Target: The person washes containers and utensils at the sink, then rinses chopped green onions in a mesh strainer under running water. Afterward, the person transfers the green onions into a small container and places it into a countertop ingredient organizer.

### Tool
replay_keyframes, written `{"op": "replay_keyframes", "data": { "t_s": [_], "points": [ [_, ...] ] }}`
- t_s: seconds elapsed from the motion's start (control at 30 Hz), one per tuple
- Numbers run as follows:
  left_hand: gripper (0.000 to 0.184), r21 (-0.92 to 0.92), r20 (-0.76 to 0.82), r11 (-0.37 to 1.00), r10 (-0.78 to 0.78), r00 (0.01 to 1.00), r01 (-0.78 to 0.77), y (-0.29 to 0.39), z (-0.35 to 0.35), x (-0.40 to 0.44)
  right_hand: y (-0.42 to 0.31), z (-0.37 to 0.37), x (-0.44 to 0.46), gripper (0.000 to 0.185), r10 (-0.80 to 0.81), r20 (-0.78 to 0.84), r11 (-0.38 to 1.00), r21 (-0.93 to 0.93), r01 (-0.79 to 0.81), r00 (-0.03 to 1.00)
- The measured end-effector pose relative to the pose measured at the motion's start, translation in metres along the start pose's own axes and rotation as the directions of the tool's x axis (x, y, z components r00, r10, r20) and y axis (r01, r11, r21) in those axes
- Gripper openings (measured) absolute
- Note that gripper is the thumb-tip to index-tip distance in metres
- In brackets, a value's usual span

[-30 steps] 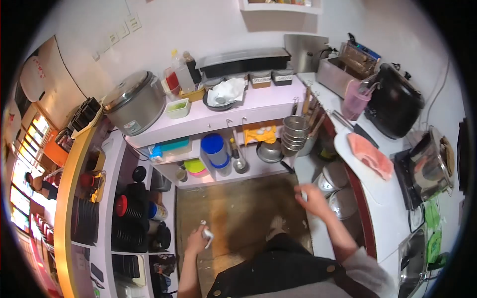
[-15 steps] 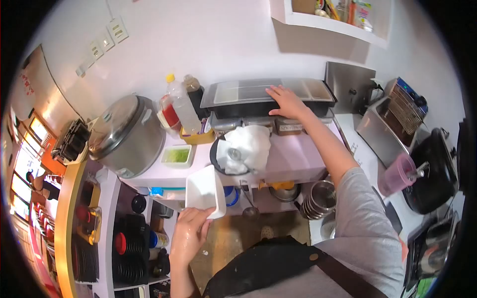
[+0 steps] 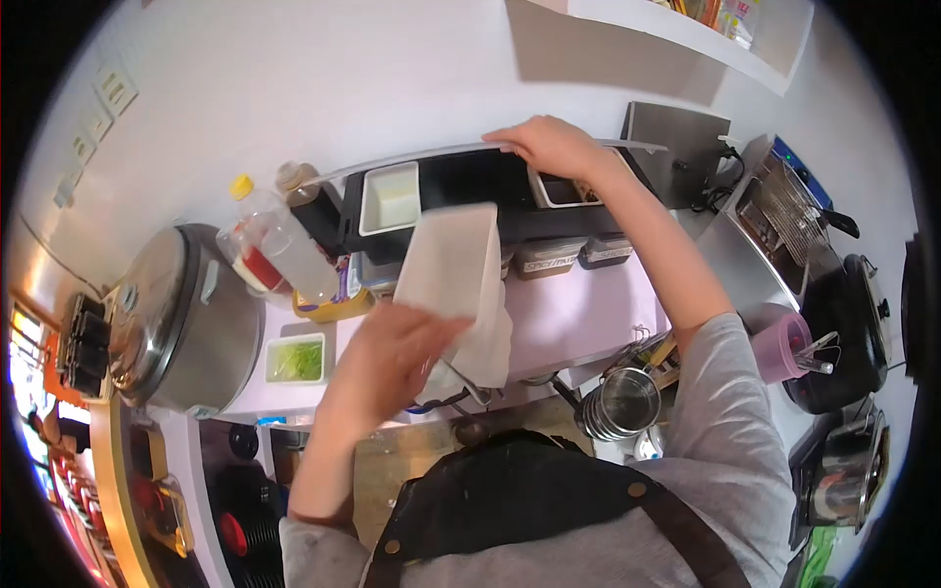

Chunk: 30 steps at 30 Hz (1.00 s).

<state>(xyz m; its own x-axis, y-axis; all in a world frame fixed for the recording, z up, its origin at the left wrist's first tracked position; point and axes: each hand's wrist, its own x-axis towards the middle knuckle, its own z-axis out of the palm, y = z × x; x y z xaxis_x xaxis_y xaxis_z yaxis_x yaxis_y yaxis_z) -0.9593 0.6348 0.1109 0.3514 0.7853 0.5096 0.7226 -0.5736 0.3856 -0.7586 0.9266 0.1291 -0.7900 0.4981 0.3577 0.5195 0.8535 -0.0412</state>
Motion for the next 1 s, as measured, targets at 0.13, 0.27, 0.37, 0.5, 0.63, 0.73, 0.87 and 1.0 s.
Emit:
{"op": "replay_keyframes", "data": {
  "t_s": [0.13,0.27,0.37,0.5,0.63,0.73,0.87,1.0],
  "points": [
    [0.027,0.178,0.027,0.977,0.112,0.993,-0.115,-0.058,0.027,0.077,0.011,-0.013,0.023,0.027,0.038,0.015,0.999,0.020,-0.038,0.999],
    [0.028,0.210,0.002,0.973,0.092,0.996,-0.091,-0.107,0.063,0.114,0.024,-0.012,0.031,0.028,0.006,-0.025,0.998,0.065,-0.004,1.000],
    [0.028,0.241,-0.061,0.969,0.072,0.996,-0.056,-0.129,0.084,0.109,0.025,-0.006,0.032,0.027,0.026,-0.002,0.994,0.105,-0.025,1.000],
    [0.040,0.226,-0.309,0.973,0.022,0.951,0.051,-0.105,0.072,0.069,-0.002,0.014,0.021,0.028,0.047,0.015,0.998,0.045,-0.048,0.999],
    [0.048,0.085,-0.206,0.976,-0.181,0.962,0.202,-0.099,0.032,-0.008,-0.017,0.040,-0.009,0.037,-0.012,-0.048,0.999,-0.042,0.010,0.999],
    [0.056,0.078,-0.147,0.884,-0.447,0.882,0.461,-0.111,-0.006,-0.078,-0.016,0.056,-0.022,0.044,-0.046,-0.055,0.998,-0.034,0.044,0.997],
    [0.069,0.230,0.003,0.734,-0.657,0.754,0.639,-0.140,-0.050,-0.156,-0.013,0.052,-0.030,0.049,-0.044,-0.045,0.999,0.000,0.044,0.998],
    [0.094,0.440,0.108,0.527,-0.835,0.539,0.728,-0.146,-0.053,-0.177,-0.015,0.049,-0.038,0.054,-0.022,0.004,1.000,-0.001,0.022,1.000]
  ]
}}
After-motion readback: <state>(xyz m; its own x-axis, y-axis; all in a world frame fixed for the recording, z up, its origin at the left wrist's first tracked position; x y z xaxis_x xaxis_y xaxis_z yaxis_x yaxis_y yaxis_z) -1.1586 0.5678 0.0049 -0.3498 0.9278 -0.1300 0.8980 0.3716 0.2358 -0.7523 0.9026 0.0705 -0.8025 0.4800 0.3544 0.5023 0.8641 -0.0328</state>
